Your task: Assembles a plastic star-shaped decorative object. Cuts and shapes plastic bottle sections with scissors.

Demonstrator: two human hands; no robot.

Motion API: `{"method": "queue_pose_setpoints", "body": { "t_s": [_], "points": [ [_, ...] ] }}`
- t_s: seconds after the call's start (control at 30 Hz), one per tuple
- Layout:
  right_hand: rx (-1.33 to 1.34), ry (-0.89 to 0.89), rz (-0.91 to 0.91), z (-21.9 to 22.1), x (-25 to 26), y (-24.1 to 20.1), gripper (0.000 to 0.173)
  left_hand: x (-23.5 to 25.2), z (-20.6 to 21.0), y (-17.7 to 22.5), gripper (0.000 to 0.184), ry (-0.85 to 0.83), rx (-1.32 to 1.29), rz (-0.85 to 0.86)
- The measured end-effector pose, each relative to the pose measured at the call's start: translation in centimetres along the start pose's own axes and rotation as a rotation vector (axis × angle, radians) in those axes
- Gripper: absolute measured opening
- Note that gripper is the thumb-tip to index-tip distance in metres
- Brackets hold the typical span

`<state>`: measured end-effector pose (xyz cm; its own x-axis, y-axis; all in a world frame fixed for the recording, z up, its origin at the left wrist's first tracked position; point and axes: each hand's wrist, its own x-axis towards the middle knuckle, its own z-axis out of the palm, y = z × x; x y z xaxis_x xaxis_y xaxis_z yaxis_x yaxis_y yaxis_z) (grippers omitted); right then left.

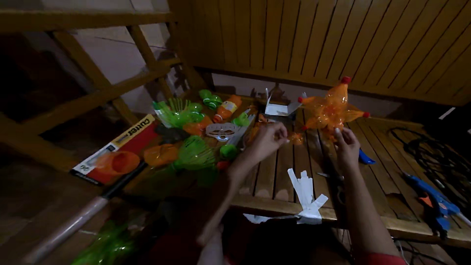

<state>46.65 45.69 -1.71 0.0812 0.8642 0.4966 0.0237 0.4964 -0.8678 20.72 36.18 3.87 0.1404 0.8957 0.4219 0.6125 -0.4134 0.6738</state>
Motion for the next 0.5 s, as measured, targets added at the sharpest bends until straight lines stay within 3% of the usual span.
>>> {"method": "queue_pose_setpoints", "body": {
  "t_s": [0.1, 0.2, 0.37, 0.5],
  "points": [
    [0.007, -0.008, -0.004, 0.0, 0.1, 0.1, 0.022, -1.3, -5.7, 1.2, 0.009, 0.131, 0.117, -0.012],
    [0.013, -0.008, -0.015, 0.1, 0.2, 0.1, 0.021, -1.3, -11.6, 0.2, 0.021, 0.147, 0.224, -0.052],
    [0.012, 0.000, -0.012, 0.1, 0.1, 0.1, 0.021, 0.3, -16.8, -5.4, 0.043, -0.109, 0.520, -0.379],
    [0.006, -0.005, -0.004, 0.1, 0.1, -0.1, 0.021, 0.2, -17.1, -12.3, 0.053, -0.245, 0.719, -0.322]
  ]
}}
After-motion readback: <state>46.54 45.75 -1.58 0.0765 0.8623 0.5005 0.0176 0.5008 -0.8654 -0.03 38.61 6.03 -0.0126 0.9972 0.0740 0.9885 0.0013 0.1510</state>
